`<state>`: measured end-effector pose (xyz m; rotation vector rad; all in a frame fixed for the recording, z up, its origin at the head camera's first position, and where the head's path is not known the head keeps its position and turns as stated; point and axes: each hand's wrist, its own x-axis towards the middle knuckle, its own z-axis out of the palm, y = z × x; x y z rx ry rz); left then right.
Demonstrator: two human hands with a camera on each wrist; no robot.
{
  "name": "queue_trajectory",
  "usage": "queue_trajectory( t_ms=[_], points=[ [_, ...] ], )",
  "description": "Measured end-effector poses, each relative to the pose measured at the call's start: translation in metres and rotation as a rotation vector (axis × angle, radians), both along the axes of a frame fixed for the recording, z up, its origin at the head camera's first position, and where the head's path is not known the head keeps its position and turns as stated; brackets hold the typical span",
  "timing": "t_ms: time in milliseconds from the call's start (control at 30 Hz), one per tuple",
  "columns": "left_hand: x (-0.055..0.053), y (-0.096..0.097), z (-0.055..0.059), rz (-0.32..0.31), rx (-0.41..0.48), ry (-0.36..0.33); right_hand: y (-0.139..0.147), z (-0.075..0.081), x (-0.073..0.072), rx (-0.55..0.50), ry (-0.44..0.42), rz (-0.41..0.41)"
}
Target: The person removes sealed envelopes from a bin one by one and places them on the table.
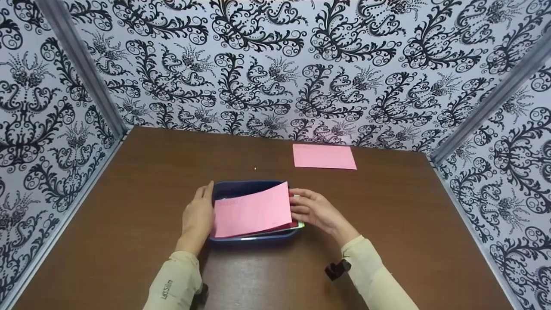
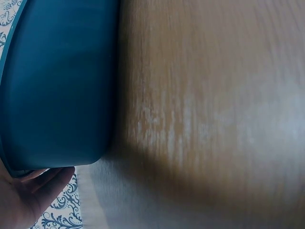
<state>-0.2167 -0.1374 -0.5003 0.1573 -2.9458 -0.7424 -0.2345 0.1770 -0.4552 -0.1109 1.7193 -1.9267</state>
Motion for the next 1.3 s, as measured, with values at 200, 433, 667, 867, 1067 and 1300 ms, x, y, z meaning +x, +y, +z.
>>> queue_trajectory(
  t_ms=[200,433,667,867,1067,1300],
  points=[
    [0.000,0.000,-0.001,-0.002,0.003,-0.005,-0.004,-0.003,0.002,0.054,0.017,0.044],
    [0.000,-0.001,0.000,0.000,0.014,-0.005,-0.008,-0.003,0.003,0.065,0.025,0.059],
    [0.000,-0.001,0.000,0.001,0.019,-0.011,-0.011,-0.005,0.004,0.081,0.026,0.059],
    [0.000,-0.001,-0.001,-0.002,0.010,-0.005,-0.015,-0.007,0.004,0.095,0.028,0.062],
    [0.001,-0.001,-0.001,-0.004,-0.006,0.004,-0.017,-0.008,0.004,0.132,0.044,0.060],
    [0.000,0.000,0.000,-0.004,-0.004,-0.003,-0.016,-0.009,0.005,0.127,0.045,0.066]
  ],
)
